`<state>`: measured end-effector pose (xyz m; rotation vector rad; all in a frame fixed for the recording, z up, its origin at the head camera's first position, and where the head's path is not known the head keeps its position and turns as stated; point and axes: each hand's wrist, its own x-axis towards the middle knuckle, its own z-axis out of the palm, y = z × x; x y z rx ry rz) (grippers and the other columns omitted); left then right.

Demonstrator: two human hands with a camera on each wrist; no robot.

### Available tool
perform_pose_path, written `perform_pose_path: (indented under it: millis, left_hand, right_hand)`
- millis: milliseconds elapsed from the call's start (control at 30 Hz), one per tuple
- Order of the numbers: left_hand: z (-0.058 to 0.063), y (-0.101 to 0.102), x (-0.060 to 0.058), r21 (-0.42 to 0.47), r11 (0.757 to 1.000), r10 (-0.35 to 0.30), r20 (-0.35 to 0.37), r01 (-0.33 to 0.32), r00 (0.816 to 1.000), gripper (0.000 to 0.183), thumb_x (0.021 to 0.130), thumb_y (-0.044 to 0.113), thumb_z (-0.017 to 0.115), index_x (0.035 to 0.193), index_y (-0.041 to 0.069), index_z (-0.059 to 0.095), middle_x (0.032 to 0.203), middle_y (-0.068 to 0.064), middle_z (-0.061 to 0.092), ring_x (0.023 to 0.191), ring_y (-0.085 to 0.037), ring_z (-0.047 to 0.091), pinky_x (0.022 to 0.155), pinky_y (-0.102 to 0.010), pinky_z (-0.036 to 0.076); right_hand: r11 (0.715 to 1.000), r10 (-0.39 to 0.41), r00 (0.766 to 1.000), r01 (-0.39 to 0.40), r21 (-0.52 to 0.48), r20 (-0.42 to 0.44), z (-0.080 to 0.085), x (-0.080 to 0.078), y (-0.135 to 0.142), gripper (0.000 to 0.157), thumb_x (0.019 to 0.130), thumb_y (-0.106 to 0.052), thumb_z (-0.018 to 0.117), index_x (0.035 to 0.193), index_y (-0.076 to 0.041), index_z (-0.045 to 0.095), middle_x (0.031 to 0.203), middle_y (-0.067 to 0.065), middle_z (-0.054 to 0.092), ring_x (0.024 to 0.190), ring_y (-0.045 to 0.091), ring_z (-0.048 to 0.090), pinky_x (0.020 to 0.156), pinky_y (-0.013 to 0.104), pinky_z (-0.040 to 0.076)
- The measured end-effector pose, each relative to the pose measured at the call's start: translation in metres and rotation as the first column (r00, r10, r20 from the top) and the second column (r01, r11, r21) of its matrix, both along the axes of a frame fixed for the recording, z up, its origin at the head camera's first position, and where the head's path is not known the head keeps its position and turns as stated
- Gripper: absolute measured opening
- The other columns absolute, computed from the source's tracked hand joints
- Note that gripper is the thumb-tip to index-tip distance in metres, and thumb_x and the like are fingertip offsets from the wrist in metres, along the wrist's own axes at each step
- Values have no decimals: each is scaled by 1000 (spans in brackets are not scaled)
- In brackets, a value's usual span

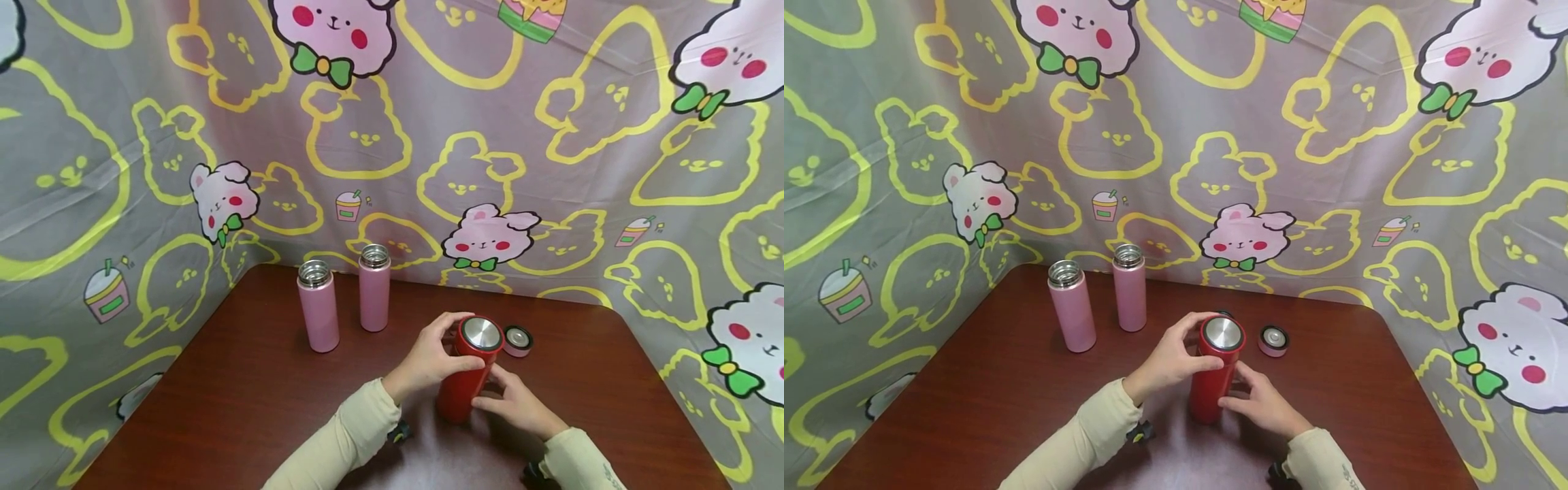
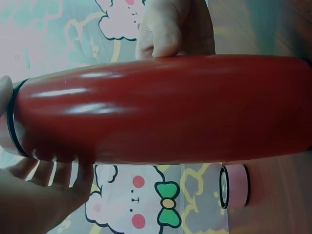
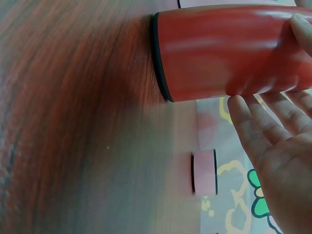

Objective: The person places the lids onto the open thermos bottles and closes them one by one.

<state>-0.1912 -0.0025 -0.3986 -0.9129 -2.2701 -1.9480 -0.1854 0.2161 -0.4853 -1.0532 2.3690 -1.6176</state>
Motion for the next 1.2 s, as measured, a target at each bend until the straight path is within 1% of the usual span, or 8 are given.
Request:
perform_pose_path:
  millis: [100, 267, 333, 467, 700, 800, 1033, 1200]
  left_hand:
    - [0, -2, -3, -5, 1000, -28, 13, 28, 1000, 63, 77, 19, 80, 132, 20, 50, 117, 8, 56, 100, -11, 58, 83, -31, 50]
    - [2, -6, -9, -11, 995, -103, 49, 104, 993, 63, 79, 18, 77, 135, 20, 48, 117, 6, 57, 101, -11, 57, 84, -27, 50]
    - [6, -9, -10, 4, 990, -143, 85, 143, 986, 64, 80, 16, 76, 137, 18, 46, 120, 3, 56, 103, -9, 56, 86, -26, 48]
    - [5, -12, -15, 56, 974, -225, 136, 219, 965, 63, 82, 16, 74, 137, 13, 43, 122, -1, 58, 106, -8, 56, 90, -26, 47]
    - [-2, -11, -21, 86, 939, -340, 105, 332, 935, 63, 85, 26, 69, 138, 9, 39, 124, -3, 56, 111, -9, 53, 94, -29, 44]
    - [-2, -10, -20, 89, 937, -347, 112, 338, 931, 65, 84, 23, 71, 138, 10, 38, 123, -2, 55, 109, -9, 54, 93, -29, 45]
    - [-3, -7, -19, 56, 956, -292, 126, 287, 948, 63, 83, 19, 73, 137, 11, 41, 118, 2, 57, 105, -7, 56, 90, -28, 47]
    - [-7, -9, -24, 63, 942, -335, 104, 330, 936, 63, 85, 27, 71, 138, 11, 42, 121, 1, 55, 108, -8, 53, 93, -29, 45]
  right_hand:
    - [1000, -7, 1000, 7, 11, -13, 0, -1, 1, 55, 84, -8, 71, 132, 0, 45, 119, 11, 61, 105, 13, 60, 86, 31, 50]
    - [1000, -3, 1000, 4, 18, -15, 1, -2, 1, 55, 85, -8, 71, 133, 0, 44, 120, 11, 61, 106, 13, 60, 87, 31, 50]
    - [1000, -7, 1000, 7, 23, 0, 8, 1, -1, 55, 84, -6, 71, 132, 1, 45, 119, 13, 61, 105, 13, 60, 87, 32, 50]
    - [999, -19, 1000, 19, 38, 7, 12, 4, -3, 53, 83, -4, 71, 130, 4, 45, 118, 16, 61, 104, 11, 60, 86, 32, 50]
    - [999, -21, 1000, 21, 27, 13, -1, -2, 2, 54, 84, -10, 71, 131, -1, 46, 120, 12, 61, 105, 15, 61, 87, 31, 49]
    - [999, -24, 999, 23, 25, 33, -2, -3, 2, 55, 84, -13, 72, 132, -3, 46, 120, 11, 60, 105, 15, 60, 87, 31, 49]
    - [999, -31, 999, 30, 35, 32, 0, -2, 1, 55, 84, -13, 72, 132, -2, 46, 120, 12, 60, 105, 15, 61, 87, 32, 49]
    - [999, -21, 1000, 20, 25, 9, 2, 1, -1, 54, 84, -11, 71, 131, 0, 46, 120, 13, 60, 104, 15, 61, 87, 32, 50]
